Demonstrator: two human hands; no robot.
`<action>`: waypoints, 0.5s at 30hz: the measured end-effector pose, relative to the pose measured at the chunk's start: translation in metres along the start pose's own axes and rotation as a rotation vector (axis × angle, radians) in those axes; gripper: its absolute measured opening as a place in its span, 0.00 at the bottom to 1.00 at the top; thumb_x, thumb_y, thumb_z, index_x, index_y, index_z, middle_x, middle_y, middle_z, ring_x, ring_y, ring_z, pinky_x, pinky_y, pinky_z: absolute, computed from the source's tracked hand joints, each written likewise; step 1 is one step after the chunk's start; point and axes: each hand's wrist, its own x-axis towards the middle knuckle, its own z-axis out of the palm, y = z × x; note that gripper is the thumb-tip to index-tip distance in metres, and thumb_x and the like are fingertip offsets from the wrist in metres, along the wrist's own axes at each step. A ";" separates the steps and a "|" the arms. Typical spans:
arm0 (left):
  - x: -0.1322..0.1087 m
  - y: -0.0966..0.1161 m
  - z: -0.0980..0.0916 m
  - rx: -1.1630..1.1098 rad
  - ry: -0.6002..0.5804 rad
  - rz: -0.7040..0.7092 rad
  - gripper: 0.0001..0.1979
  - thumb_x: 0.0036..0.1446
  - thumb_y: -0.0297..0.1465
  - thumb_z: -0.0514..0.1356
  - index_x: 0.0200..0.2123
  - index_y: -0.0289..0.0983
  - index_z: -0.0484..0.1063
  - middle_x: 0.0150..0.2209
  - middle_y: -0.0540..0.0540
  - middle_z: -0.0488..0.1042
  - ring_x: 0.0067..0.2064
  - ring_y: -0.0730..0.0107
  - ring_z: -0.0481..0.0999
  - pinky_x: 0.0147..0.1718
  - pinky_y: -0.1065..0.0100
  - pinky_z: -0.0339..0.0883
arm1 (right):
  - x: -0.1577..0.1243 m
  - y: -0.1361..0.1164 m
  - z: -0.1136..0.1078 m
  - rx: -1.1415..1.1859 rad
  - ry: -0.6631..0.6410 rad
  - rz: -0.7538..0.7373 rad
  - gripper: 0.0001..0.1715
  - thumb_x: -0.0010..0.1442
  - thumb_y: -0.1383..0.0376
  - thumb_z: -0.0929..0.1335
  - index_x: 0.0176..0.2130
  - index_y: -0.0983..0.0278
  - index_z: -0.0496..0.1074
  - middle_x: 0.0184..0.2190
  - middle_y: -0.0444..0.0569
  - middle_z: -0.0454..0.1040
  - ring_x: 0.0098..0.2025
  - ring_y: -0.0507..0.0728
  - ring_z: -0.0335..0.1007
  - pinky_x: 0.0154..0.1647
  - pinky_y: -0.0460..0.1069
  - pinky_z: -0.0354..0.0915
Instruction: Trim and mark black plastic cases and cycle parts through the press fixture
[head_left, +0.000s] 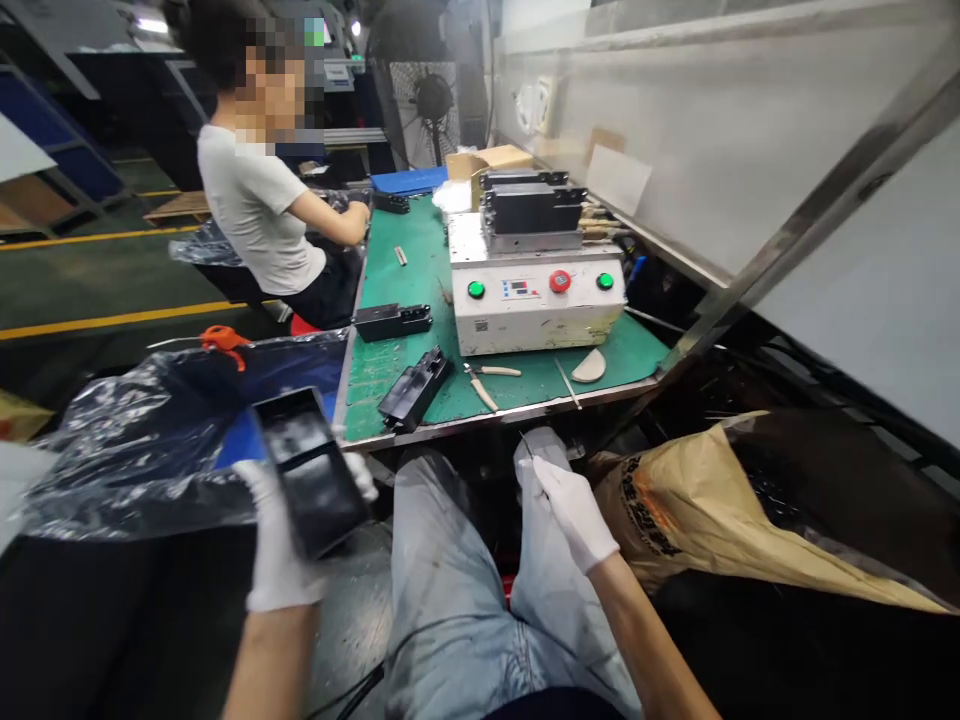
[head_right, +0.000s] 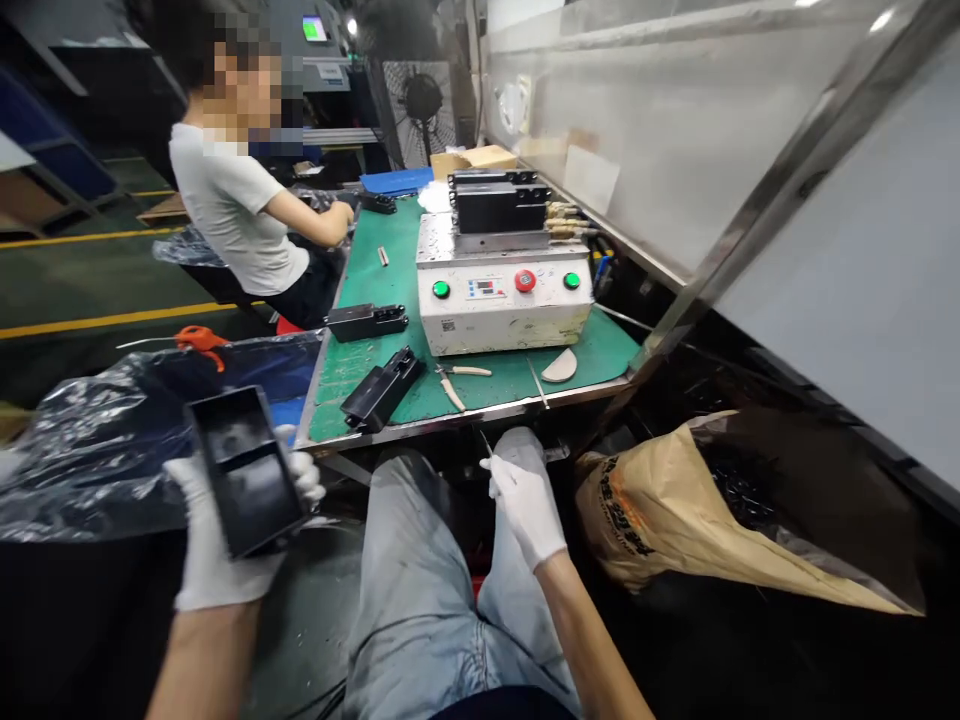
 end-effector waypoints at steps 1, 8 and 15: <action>-0.006 -0.009 0.005 -0.038 -0.016 -0.051 0.44 0.60 0.67 0.38 0.49 0.41 0.78 0.28 0.47 0.78 0.28 0.66 0.76 0.27 0.65 0.77 | -0.016 -0.004 0.009 -0.058 -0.033 -0.068 0.24 0.68 0.49 0.67 0.33 0.64 0.81 0.21 0.43 0.68 0.24 0.51 0.63 0.24 0.45 0.63; -0.033 -0.049 0.044 -0.431 0.317 -0.032 0.37 0.57 0.64 0.56 0.60 0.49 0.76 0.58 0.48 0.81 0.60 0.60 0.78 0.55 0.66 0.76 | -0.104 -0.024 0.059 -0.448 -0.099 -0.698 0.17 0.74 0.58 0.66 0.42 0.60 0.82 0.28 0.46 0.77 0.29 0.54 0.73 0.33 0.47 0.68; -0.042 -0.041 0.057 -0.483 0.320 0.009 0.33 0.63 0.60 0.53 0.63 0.51 0.73 0.61 0.51 0.79 0.62 0.62 0.77 0.50 0.69 0.78 | -0.104 -0.019 0.060 -0.549 -0.034 -0.786 0.18 0.75 0.60 0.64 0.39 0.61 0.81 0.26 0.45 0.74 0.27 0.53 0.74 0.31 0.48 0.67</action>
